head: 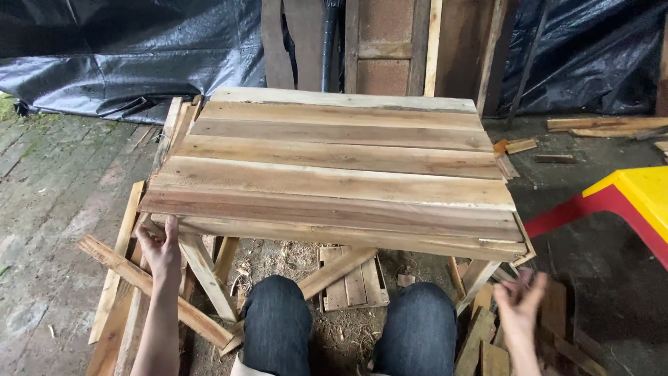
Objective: Sanding the top and edges of a wooden table top by hand using sandpaper to smooth the surface.
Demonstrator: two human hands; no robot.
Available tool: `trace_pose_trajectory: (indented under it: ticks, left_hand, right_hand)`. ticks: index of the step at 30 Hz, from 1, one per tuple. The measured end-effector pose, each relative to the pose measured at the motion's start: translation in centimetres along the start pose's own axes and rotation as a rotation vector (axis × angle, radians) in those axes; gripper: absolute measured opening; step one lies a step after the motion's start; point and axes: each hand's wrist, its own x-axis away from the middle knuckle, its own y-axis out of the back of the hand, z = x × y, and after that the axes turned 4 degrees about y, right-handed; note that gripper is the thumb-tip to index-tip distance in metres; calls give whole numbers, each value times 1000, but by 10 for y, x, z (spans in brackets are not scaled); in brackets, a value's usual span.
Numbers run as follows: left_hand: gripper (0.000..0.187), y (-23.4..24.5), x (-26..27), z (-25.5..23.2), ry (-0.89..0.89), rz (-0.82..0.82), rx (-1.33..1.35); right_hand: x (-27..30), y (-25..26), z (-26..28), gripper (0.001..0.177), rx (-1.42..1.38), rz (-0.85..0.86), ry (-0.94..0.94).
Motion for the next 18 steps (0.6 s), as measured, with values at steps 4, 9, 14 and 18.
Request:
trace_pose_trajectory:
  ticks: [4,9,14,18]
  left_hand:
    - [38,-4,-16,11,-171,-30,5]
    - [36,-10,-18,4,-183,-59,25]
    - [37,-38,-37,-16,-179,-105,70]
    - [40,-67,-66,-59,-143,-43,67]
  right_hand:
    - [-15,-39,-34,105,140,157,-255]
    - [-51,-54,-110,71,380,67,-38]
    - [-87,-62,-90,61,663,75,-58]
    - [-120,-77,-42,55,681,115,-58]
